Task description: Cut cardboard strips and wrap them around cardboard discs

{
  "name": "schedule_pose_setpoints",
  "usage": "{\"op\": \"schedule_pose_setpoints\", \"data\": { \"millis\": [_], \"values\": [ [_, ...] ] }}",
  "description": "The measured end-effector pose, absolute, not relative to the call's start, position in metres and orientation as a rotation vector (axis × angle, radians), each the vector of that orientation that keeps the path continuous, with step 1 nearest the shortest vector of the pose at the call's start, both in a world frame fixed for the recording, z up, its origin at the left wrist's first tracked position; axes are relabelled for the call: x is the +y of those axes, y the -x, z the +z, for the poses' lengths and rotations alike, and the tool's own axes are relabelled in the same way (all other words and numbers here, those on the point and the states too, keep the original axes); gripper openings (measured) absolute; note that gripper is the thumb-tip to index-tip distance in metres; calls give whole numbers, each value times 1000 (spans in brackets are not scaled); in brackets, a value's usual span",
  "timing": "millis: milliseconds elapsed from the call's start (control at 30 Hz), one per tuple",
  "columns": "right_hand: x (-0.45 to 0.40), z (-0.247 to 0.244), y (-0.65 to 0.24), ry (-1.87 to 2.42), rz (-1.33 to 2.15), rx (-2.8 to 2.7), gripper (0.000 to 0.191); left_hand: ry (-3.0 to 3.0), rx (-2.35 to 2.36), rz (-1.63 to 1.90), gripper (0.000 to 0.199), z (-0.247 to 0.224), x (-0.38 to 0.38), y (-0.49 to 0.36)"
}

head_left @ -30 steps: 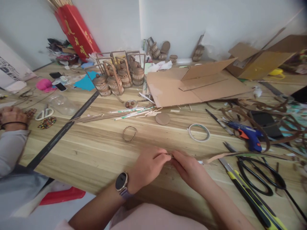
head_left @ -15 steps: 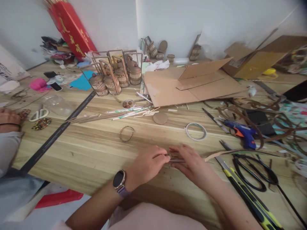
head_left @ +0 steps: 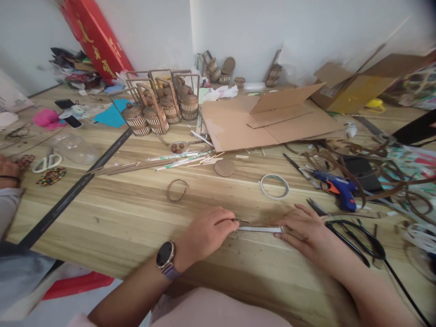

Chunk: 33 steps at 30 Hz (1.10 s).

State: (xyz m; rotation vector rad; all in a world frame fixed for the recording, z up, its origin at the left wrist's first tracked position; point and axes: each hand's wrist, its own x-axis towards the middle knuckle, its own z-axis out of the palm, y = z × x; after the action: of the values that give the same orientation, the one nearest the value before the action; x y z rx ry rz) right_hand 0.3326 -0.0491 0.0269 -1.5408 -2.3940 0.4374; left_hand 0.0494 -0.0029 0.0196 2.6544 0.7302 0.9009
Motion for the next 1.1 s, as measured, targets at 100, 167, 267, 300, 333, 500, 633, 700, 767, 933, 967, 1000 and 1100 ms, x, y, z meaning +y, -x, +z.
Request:
{"op": "schedule_pose_setpoints", "data": {
  "millis": [100, 167, 267, 300, 333, 500, 633, 700, 767, 933, 967, 1000, 1100],
  "values": [
    [-45, 46, -317, 1470, 526, -2308, 15, -2666, 723, 868, 34, 20, -3, -48],
    [-43, 51, -305, 1425, 548, -2269, 17, -2671, 711, 851, 35, 20, -3, -48],
    [-41, 51, -291, 1397, 550, -2231, 18, -2679, 695, 791, 38, 21, -3, -48],
    [-41, 50, -287, 1406, 551, -2215, 18, -2682, 694, 767, 39, 22, -3, -48],
    [-40, 50, -283, 1423, 559, -2197, 18, -2685, 690, 748, 40, 22, -3, -48],
    [-36, 62, -268, 1504, 695, -2132, 18, -2694, 642, 682, 39, 24, -3, -49],
    [-33, 66, -262, 1695, 786, -2021, 16, -2661, 620, 654, 37, 22, -1, -49],
    [-32, 64, -262, 1759, 865, -1971, 15, -2651, 624, 641, 36, 21, -1, -50],
    [-32, 61, -262, 1777, 936, -1936, 17, -2637, 627, 630, 37, 20, -1, -49],
    [-33, 61, -260, 1769, 959, -1915, 20, -2663, 623, 656, 36, 19, -1, -50],
    [-34, 62, -258, 1768, 953, -1922, 19, -2682, 617, 670, 36, 19, -1, -50],
    [-35, 63, -256, 1764, 944, -1929, 18, -2700, 612, 683, 36, 19, -1, -50],
    [-35, 65, -251, 1741, 903, -1942, 18, -2730, 609, 695, 36, 20, -1, -51]
  ]
}}
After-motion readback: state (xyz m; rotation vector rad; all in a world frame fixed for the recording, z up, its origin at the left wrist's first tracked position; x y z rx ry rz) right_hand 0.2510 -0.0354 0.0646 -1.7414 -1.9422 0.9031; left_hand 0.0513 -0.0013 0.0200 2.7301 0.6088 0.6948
